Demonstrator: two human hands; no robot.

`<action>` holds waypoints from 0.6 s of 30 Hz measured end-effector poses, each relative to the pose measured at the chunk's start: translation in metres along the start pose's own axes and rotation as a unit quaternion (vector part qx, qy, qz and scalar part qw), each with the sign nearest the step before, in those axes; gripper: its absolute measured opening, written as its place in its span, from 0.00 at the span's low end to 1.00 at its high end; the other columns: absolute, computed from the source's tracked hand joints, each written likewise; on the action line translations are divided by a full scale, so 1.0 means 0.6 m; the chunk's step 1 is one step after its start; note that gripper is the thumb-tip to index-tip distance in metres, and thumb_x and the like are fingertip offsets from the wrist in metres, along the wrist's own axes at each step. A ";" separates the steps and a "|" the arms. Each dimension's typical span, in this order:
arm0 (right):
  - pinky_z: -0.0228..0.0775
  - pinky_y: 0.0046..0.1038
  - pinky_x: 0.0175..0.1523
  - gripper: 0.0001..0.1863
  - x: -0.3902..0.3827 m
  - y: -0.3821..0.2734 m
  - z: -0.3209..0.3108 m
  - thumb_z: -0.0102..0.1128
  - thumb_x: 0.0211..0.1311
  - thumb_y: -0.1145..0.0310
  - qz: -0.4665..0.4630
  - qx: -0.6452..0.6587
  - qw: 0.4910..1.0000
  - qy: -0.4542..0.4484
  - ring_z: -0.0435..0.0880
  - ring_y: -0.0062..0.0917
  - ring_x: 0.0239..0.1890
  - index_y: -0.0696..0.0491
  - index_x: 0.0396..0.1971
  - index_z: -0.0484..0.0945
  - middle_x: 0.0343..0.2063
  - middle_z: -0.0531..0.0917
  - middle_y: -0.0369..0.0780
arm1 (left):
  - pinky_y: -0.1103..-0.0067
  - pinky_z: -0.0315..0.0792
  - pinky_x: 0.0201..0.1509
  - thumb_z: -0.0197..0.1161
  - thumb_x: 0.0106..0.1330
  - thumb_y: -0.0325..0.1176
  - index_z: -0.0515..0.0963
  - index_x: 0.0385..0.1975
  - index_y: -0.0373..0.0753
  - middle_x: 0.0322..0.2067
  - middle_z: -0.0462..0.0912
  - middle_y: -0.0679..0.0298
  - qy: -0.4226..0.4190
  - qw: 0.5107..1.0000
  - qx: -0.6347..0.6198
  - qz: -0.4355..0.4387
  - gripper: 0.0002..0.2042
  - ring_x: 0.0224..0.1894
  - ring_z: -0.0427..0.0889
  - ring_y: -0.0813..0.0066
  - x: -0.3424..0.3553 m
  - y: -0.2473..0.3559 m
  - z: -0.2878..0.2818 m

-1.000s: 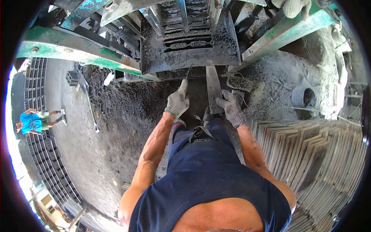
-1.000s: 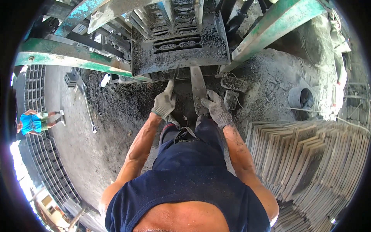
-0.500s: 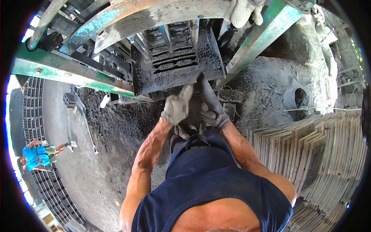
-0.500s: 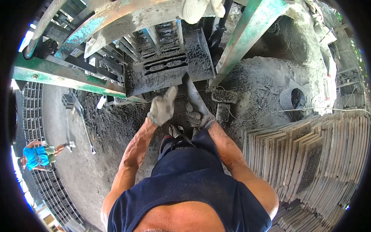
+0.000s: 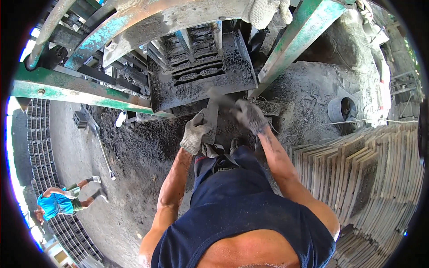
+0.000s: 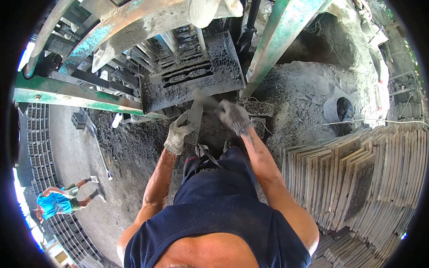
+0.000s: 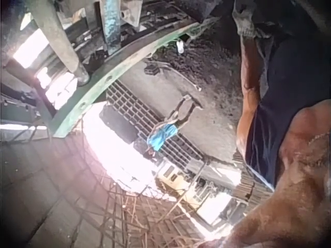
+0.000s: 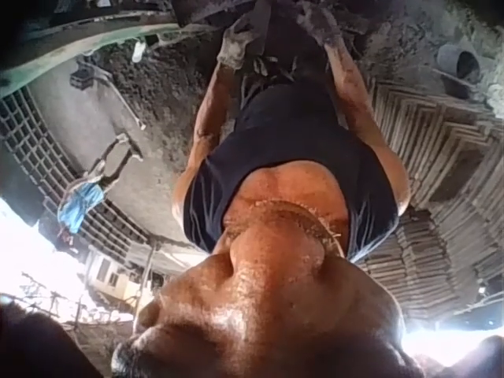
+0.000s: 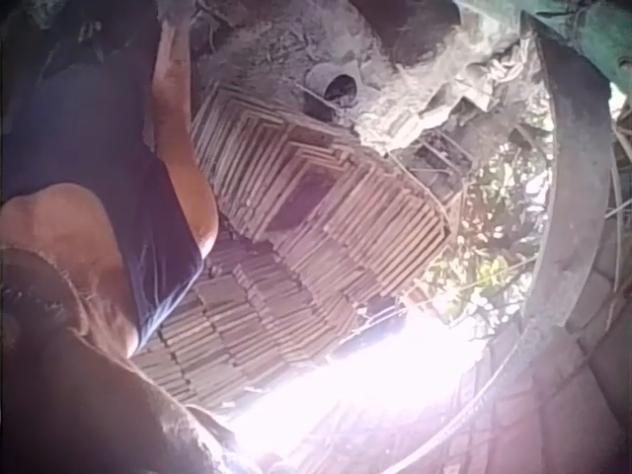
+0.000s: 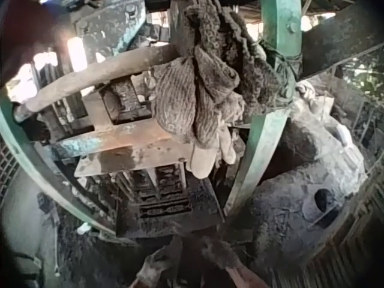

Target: Operating a manual brick-making machine to produce concrete blocks.

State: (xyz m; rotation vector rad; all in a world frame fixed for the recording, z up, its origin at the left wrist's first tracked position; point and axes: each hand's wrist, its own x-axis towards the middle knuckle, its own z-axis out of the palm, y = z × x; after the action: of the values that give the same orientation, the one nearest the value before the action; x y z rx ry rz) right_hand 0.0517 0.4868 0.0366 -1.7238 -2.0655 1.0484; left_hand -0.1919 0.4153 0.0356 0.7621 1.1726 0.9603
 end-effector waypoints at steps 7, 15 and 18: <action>0.70 0.33 0.56 0.22 0.023 -0.010 -0.030 0.59 0.62 0.65 -0.020 0.190 0.980 -0.056 0.81 0.32 0.52 0.57 0.55 0.74 0.46 0.83 0.47 | 0.80 0.72 0.53 0.64 0.62 0.29 0.67 0.63 0.31 0.50 0.79 0.63 0.032 0.999 -0.012 0.018 0.28 0.48 0.77 0.79 -0.005 0.014 -0.003; 0.70 0.30 0.55 0.23 -0.060 -0.050 -0.116 0.59 0.60 0.68 -0.006 0.130 0.922 -0.365 0.81 0.27 0.49 0.55 0.56 0.75 0.47 0.84 0.43 | 0.82 0.78 0.39 0.60 0.66 0.28 0.64 0.65 0.33 0.46 0.80 0.64 0.107 0.988 -0.108 0.021 0.26 0.39 0.81 0.78 0.032 -0.010 -0.018; 0.70 0.31 0.54 0.21 -0.047 0.047 -0.080 0.59 0.61 0.68 -0.017 0.140 0.959 -0.246 0.80 0.26 0.47 0.57 0.55 0.75 0.45 0.84 0.43 | 0.82 0.79 0.37 0.59 0.66 0.27 0.65 0.64 0.34 0.44 0.80 0.66 0.126 0.986 -0.104 0.023 0.26 0.37 0.80 0.79 0.024 0.018 0.017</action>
State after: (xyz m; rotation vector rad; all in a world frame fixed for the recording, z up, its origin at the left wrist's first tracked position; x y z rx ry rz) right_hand 0.1092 0.4791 0.0588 -1.3817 -2.0623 1.8054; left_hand -0.1828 0.4326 0.0418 0.5109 1.2522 1.2236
